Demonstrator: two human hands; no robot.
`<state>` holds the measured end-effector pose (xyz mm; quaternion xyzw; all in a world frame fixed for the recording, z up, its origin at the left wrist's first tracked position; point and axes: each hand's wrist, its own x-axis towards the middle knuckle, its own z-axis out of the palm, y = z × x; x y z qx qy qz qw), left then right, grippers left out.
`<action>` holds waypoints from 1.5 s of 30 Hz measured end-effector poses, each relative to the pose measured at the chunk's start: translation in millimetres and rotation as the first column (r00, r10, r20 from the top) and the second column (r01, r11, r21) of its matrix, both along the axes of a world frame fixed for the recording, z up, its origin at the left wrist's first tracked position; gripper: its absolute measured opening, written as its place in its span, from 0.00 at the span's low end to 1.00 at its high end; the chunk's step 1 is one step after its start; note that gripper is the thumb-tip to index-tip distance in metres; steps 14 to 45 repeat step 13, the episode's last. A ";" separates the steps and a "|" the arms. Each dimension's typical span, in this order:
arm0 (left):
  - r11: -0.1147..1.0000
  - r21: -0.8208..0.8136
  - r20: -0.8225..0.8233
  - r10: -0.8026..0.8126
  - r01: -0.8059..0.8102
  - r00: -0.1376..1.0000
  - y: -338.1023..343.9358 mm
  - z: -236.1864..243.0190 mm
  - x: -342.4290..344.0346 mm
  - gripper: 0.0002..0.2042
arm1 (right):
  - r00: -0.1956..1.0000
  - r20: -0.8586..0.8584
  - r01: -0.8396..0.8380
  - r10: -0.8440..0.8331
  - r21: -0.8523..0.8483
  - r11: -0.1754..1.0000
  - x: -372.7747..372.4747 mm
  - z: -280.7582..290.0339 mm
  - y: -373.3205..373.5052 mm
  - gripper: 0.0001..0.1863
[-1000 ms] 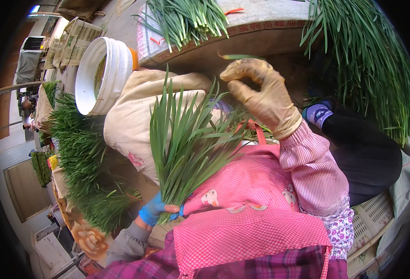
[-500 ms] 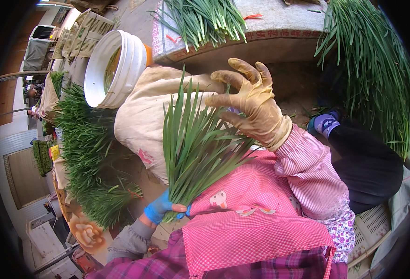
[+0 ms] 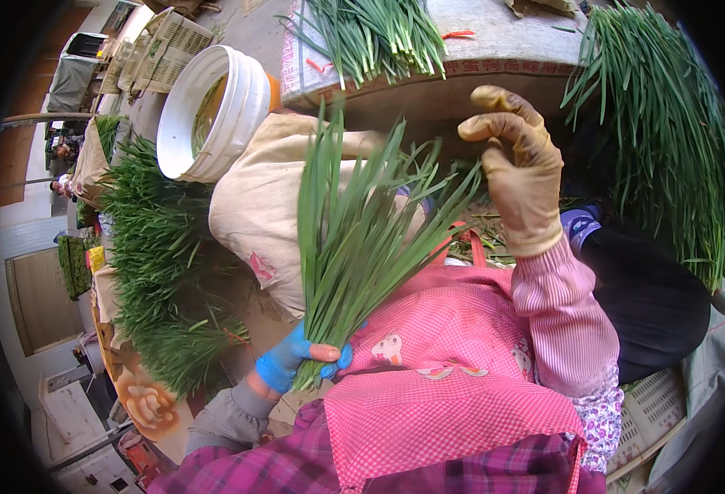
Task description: The person gathers green onions, aligns them into bunches, and ties them with red rubber bands. The person repeatedly picks up new bunches, trims or aligns the ends, and secures them with bands, placing the finished bundles on a nearby surface.
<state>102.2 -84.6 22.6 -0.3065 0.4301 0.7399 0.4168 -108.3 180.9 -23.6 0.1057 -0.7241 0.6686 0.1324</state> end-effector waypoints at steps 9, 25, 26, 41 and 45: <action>0.993 -0.113 -0.014 -0.040 0.038 0.999 4.2 2.1 3.4 0.28 | 0.835 -0.318 -0.178 0.450 0.617 0.767 36.5 16.6 -37.6 0.12; 0.994 -0.083 -0.032 -0.080 0.077 0.996 -4.6 -6.4 9.2 0.32 | 0.815 -0.419 0.008 0.399 0.698 0.716 41.9 -1.0 -55.8 0.05; 0.994 -0.083 -0.032 -0.080 0.077 0.996 -4.6 -6.4 9.2 0.32 | 0.815 -0.419 0.008 0.399 0.698 0.716 41.9 -1.0 -55.8 0.05; 0.994 -0.083 -0.032 -0.080 0.077 0.996 -4.6 -6.4 9.2 0.32 | 0.815 -0.419 0.008 0.399 0.698 0.716 41.9 -1.0 -55.8 0.05; 0.994 -0.083 -0.032 -0.080 0.077 0.996 -4.6 -6.4 9.2 0.32 | 0.815 -0.419 0.008 0.399 0.698 0.716 41.9 -1.0 -55.8 0.05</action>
